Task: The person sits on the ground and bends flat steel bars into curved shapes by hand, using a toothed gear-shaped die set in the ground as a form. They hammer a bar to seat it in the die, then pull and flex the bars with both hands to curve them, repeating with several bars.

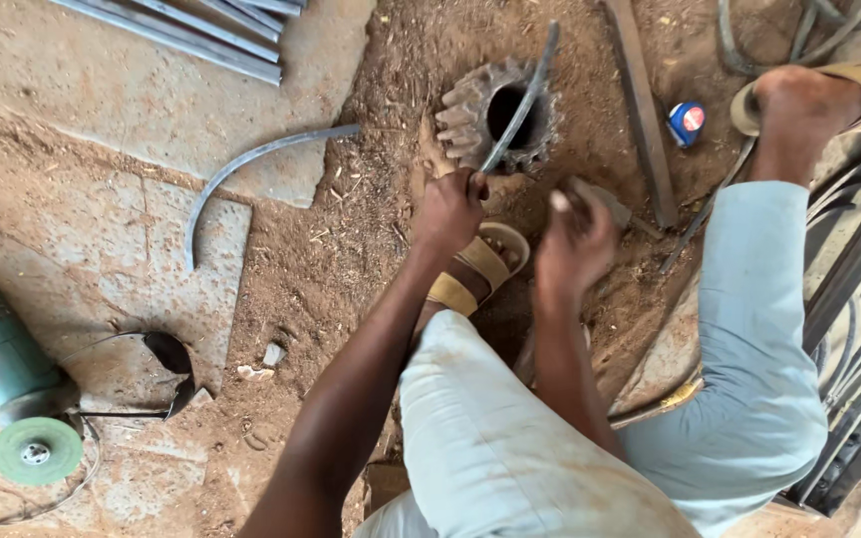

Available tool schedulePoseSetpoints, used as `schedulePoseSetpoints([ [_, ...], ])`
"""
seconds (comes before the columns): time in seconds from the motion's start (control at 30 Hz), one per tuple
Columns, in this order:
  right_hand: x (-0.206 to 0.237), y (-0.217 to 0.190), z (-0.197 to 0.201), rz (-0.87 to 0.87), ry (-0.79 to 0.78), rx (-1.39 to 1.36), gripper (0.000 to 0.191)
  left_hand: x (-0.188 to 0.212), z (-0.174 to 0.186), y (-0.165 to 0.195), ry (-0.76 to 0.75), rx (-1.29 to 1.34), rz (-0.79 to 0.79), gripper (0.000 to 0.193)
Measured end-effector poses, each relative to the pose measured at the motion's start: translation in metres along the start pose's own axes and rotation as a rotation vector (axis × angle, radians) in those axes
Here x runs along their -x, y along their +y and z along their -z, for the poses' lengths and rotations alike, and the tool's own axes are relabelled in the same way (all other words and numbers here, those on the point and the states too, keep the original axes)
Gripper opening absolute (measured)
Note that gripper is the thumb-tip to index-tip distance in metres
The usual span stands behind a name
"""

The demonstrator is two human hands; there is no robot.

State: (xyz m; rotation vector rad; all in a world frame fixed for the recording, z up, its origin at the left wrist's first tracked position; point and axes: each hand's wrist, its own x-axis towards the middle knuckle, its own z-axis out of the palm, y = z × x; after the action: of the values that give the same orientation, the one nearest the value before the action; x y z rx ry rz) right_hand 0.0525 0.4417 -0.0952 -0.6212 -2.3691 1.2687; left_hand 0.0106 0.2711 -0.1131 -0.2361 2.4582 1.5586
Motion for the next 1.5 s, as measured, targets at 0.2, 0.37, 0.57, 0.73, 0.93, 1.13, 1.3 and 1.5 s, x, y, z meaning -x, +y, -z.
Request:
schedulePoseSetpoints([
  [0.2,0.021,0.043,0.076,-0.782,-0.411,0.193,0.036,-0.015,-0.029,-0.019,-0.111,-0.091,0.087,0.034],
  [0.37,0.013,0.027,0.091,-1.090,-0.322,-0.360,0.035,-0.017,-0.046,-0.026,0.086,-0.169,-0.043,0.038],
  [0.57,0.005,-0.066,0.141,-0.750,-0.377,-0.169,0.028,-0.006,-0.051,-0.022,0.289,-0.155,-0.230,0.033],
  [0.73,-0.024,-0.117,0.164,0.147,-0.455,-0.614,0.017,-0.005,-0.034,0.003,-0.023,-0.088,-0.007,0.036],
  [0.93,-0.025,-0.095,0.089,0.208,-0.471,0.058,0.042,0.002,-0.023,0.008,-0.074,-0.138,0.059,0.033],
  [1.13,-0.005,-0.089,0.096,-0.413,-0.689,0.250,0.071,-0.002,-0.038,-0.021,0.138,-0.503,-0.351,0.025],
  [1.3,-0.013,-0.142,0.147,-0.098,-0.564,-0.231,0.040,0.017,-0.028,-0.034,0.108,-0.158,-0.249,0.026],
  [1.5,-0.029,-0.150,0.164,0.314,-0.471,-0.505,0.048,0.052,-0.007,-0.036,-0.019,-0.005,0.023,0.032],
])
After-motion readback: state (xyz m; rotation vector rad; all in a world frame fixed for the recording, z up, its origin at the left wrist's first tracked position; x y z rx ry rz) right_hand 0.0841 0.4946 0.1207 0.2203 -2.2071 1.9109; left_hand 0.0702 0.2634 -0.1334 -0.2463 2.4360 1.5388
